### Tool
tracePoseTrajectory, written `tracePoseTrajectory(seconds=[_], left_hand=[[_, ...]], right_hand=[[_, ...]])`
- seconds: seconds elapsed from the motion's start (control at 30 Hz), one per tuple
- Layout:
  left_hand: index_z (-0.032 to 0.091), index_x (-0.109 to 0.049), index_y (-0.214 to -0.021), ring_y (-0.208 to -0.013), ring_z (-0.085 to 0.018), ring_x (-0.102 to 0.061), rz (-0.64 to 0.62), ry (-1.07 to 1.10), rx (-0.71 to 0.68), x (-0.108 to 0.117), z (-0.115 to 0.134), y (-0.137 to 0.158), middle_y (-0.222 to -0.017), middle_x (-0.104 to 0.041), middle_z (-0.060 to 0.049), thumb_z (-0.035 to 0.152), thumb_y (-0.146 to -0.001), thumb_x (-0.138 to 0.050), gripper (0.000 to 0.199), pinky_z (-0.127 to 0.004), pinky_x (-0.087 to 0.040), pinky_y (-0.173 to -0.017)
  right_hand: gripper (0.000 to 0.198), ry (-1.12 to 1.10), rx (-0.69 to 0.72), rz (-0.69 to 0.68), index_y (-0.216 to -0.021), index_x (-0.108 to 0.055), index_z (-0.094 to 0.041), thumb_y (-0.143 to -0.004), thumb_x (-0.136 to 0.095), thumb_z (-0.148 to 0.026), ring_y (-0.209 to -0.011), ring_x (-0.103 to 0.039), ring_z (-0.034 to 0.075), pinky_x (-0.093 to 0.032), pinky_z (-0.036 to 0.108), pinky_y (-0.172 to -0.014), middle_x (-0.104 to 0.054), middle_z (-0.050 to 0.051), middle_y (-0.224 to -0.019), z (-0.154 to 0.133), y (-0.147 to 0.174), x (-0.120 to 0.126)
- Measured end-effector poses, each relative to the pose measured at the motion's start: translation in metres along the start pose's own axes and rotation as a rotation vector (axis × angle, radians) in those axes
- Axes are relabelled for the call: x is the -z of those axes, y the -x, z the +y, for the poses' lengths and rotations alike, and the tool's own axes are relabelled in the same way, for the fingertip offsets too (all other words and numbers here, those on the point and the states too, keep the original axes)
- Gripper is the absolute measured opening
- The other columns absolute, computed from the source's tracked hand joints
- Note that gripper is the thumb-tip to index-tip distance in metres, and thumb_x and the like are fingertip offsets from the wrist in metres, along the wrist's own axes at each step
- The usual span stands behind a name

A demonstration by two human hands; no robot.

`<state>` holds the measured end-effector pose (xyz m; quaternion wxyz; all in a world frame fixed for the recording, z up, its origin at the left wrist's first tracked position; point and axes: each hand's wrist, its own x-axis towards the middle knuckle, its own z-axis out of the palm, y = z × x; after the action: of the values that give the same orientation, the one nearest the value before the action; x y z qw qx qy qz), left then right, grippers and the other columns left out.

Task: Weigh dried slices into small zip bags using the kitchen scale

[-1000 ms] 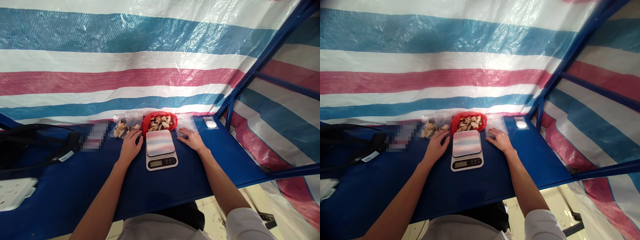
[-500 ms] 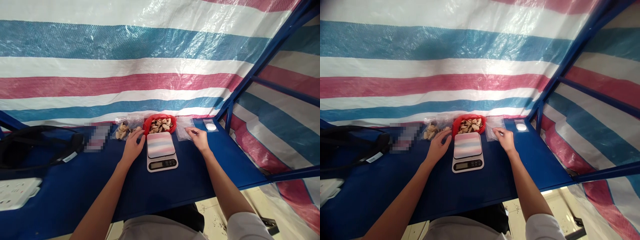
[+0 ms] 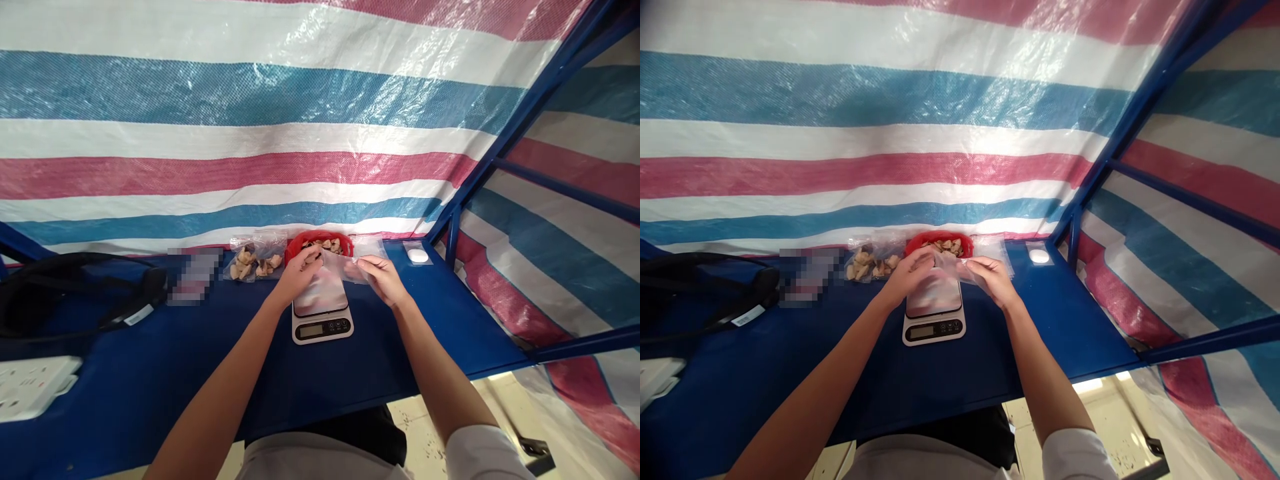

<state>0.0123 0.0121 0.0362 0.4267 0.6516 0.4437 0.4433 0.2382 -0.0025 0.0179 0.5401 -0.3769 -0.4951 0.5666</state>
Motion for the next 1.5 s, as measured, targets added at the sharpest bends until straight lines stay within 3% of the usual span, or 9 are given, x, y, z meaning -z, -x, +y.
tracePoseTrajectory(seconds=[0.17,0.37,0.57,0.77,0.93,1.1,1.23,1.4,1.5], left_hand=[[0.021,-0.069,-0.116,-0.11,-0.028,-0.067,-0.163,0.137,0.069,0.005,0.004,0.001,-0.114,-0.073,-0.007,0.04,-0.086,-0.065,0.037,-0.039,-0.057,-0.093],[0.018,-0.071,-0.092,-0.088,-0.021,-0.067,-0.106,0.12,0.064,0.013,0.002,0.005,-0.093,-0.073,-0.005,0.046,-0.083,-0.071,0.03,-0.032,-0.054,-0.079],[0.017,-0.074,-0.097,-0.067,-0.017,-0.062,-0.062,-0.012,0.064,0.029,0.005,-0.003,-0.071,-0.069,-0.002,0.051,-0.08,-0.072,0.037,-0.027,-0.049,-0.06],[0.02,-0.079,-0.098,-0.085,-0.023,-0.067,-0.136,-0.216,-0.007,0.041,0.028,-0.017,-0.093,-0.077,-0.005,0.051,-0.077,-0.073,0.038,-0.03,-0.052,-0.072],[0.019,-0.079,-0.102,-0.085,-0.022,-0.066,-0.118,-0.142,0.047,0.044,0.025,-0.013,-0.098,-0.077,-0.006,0.05,-0.075,-0.077,0.041,-0.03,-0.052,-0.074],[0.016,-0.076,-0.096,-0.064,-0.015,-0.06,0.026,0.11,0.145,0.043,-0.004,0.001,-0.075,-0.07,-0.002,0.052,-0.068,-0.084,0.046,-0.029,-0.051,-0.063],[0.016,-0.075,-0.089,-0.059,-0.013,-0.057,0.104,0.165,0.134,0.047,-0.013,0.001,-0.068,-0.066,0.0,0.052,-0.066,-0.085,0.045,-0.029,-0.05,-0.062],[0.017,-0.078,-0.09,-0.061,-0.014,-0.056,-0.065,-0.04,0.107,0.068,0.005,-0.013,-0.069,-0.068,-0.002,0.054,-0.071,-0.081,0.041,-0.027,-0.047,-0.058],[0.02,-0.079,-0.094,-0.06,-0.015,-0.057,-0.163,-0.169,0.107,0.082,0.014,-0.024,-0.072,-0.07,-0.003,0.056,-0.076,-0.076,0.04,-0.025,-0.044,-0.053]], right_hand=[[0.032,-0.115,-0.028,-0.016,-0.088,-0.079,-0.025,-0.07,-0.085,-0.051,-0.1,-0.076,0.03,-0.058,0.048,-0.1,-0.08,0.003,-0.097,0.006,-0.004,-0.012],[0.038,-0.187,-0.076,0.042,-0.091,-0.078,-0.023,-0.068,-0.086,-0.051,-0.097,-0.076,0.028,-0.059,0.042,-0.095,-0.08,0.004,-0.096,0.014,-0.01,-0.013],[0.04,-0.151,-0.044,0.03,-0.093,-0.079,-0.022,-0.075,-0.079,-0.059,-0.103,-0.074,0.028,-0.059,0.042,-0.095,-0.08,0.007,-0.1,0.002,-0.017,-0.009],[0.039,0.188,0.061,-0.142,-0.103,-0.08,-0.025,-0.072,-0.083,-0.049,-0.1,-0.073,0.024,-0.06,0.035,-0.087,-0.079,0.004,-0.106,-0.015,-0.029,-0.017],[0.035,0.211,0.071,-0.081,-0.09,-0.081,-0.021,-0.069,-0.084,-0.049,-0.077,-0.071,0.02,-0.061,0.03,-0.065,-0.078,0.003,-0.086,0.004,-0.036,-0.028],[0.041,0.095,0.014,0.069,-0.093,-0.079,-0.021,-0.067,-0.084,-0.052,-0.086,-0.073,0.024,-0.063,0.031,-0.062,-0.078,0.004,-0.09,0.023,-0.03,-0.031],[0.045,0.113,-0.01,0.03,-0.101,-0.077,-0.021,-0.07,-0.082,-0.053,-0.087,-0.074,0.024,-0.063,0.03,-0.061,-0.078,0.005,-0.096,0.024,-0.031,-0.033],[0.051,0.225,0.14,-0.076,-0.122,-0.071,-0.027,-0.077,-0.077,-0.05,-0.101,-0.071,0.024,-0.063,0.028,-0.061,-0.075,0.005,-0.115,0.009,-0.044,-0.042],[0.042,0.346,0.221,-0.149,-0.116,-0.075,-0.027,-0.081,-0.073,-0.049,-0.088,-0.072,0.021,-0.063,0.027,-0.058,-0.075,0.004,-0.112,0.004,-0.054,-0.048]])
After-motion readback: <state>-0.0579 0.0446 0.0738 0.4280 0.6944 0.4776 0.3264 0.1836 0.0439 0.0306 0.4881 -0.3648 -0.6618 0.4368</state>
